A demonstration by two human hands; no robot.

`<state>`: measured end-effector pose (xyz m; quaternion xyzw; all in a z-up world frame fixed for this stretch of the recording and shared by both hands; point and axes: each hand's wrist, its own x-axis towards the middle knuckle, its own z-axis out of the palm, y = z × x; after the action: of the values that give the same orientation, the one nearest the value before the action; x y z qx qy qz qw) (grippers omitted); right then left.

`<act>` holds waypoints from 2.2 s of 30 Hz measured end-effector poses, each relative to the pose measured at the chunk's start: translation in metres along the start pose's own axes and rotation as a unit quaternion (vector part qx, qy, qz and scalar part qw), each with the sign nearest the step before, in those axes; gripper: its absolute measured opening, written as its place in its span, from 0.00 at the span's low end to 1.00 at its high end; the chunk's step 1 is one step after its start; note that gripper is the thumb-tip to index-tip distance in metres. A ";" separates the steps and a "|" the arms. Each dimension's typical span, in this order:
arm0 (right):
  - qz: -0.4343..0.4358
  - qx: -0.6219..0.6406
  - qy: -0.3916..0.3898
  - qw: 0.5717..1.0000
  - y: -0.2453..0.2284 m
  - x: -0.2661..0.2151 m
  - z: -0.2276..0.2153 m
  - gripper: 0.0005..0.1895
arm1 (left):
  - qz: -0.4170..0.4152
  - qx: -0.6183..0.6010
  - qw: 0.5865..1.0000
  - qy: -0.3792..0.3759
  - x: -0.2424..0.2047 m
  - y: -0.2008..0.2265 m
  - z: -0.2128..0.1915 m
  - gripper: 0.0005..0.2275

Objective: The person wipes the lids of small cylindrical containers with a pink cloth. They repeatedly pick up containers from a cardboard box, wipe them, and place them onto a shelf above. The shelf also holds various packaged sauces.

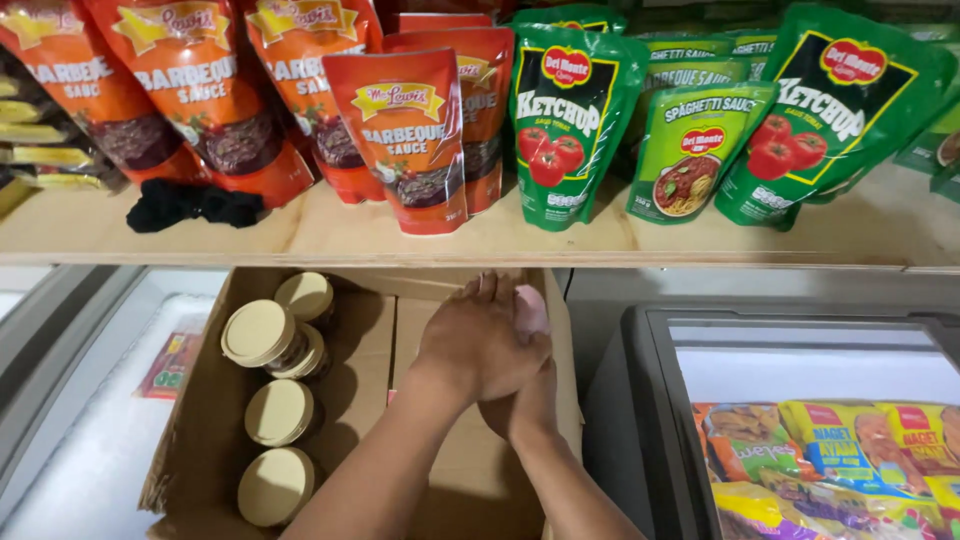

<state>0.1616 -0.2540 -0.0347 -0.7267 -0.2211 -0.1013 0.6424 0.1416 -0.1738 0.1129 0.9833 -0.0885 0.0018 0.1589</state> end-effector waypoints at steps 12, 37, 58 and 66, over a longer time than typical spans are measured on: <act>-0.103 -0.462 0.038 0.880 0.022 -0.016 0.002 0.47 | 0.091 -0.085 0.970 0.211 -0.025 -0.008 0.044 0.11; -0.157 0.035 0.108 0.981 -0.039 -0.025 -0.009 0.44 | -0.039 -0.190 0.980 0.037 -0.005 -0.029 -0.022 0.24; -0.172 -0.032 0.120 0.977 -0.057 -0.019 -0.019 0.42 | -0.016 -0.052 0.998 -0.035 -0.004 -0.043 -0.075 0.16; -0.214 -0.097 0.080 0.969 -0.090 -0.007 -0.020 0.34 | 0.084 -0.041 0.991 0.098 -0.008 -0.025 -0.058 0.16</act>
<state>0.1179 -0.2679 0.0452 -0.7108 -0.3082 -0.3155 0.5480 0.1391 -0.1304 0.1602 0.9602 -0.1547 0.1079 0.2062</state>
